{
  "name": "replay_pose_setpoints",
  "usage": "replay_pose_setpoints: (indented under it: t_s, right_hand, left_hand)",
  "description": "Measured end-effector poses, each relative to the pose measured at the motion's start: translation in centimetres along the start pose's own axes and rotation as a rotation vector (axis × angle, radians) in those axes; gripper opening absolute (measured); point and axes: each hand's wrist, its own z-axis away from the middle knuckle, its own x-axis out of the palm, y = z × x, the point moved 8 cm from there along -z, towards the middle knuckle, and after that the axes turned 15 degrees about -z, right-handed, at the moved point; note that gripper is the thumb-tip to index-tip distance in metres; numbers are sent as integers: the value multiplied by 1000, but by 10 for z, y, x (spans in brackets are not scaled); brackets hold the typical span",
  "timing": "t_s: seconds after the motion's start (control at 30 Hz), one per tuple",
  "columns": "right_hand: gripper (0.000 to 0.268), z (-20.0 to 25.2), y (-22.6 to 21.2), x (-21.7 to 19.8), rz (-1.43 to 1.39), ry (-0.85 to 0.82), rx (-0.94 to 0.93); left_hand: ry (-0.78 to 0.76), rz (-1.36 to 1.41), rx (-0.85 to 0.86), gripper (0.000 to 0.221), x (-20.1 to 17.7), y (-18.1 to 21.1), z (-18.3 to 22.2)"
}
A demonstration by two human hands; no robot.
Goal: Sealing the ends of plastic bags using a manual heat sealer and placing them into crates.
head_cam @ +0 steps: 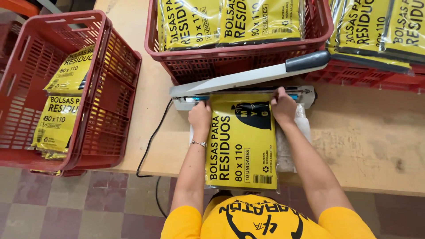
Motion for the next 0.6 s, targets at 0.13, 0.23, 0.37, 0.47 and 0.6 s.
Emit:
replay_pose_setpoints:
  t_s: [0.13,0.23,0.37,0.47,0.6]
  right_hand:
    - [17,-13,24,19,71,20,-62]
    - [24,-18,32,25,156,41,-101]
    - [20,-19,29,21,200,123,-212]
    - [21,-13,17,3,119,121,-222]
    - [9,17,-32,-43,-21,289,-458]
  left_hand:
    - [-29,0,-23,39,13,-2,-6]
    - [-99,21,-38,39,9,-1,-5]
    - [-118,21,-55,39,0,-3,-6]
    - [-132,38,-57,40,-14,1,-1]
    - [-182,56,-57,41,-18,1,4]
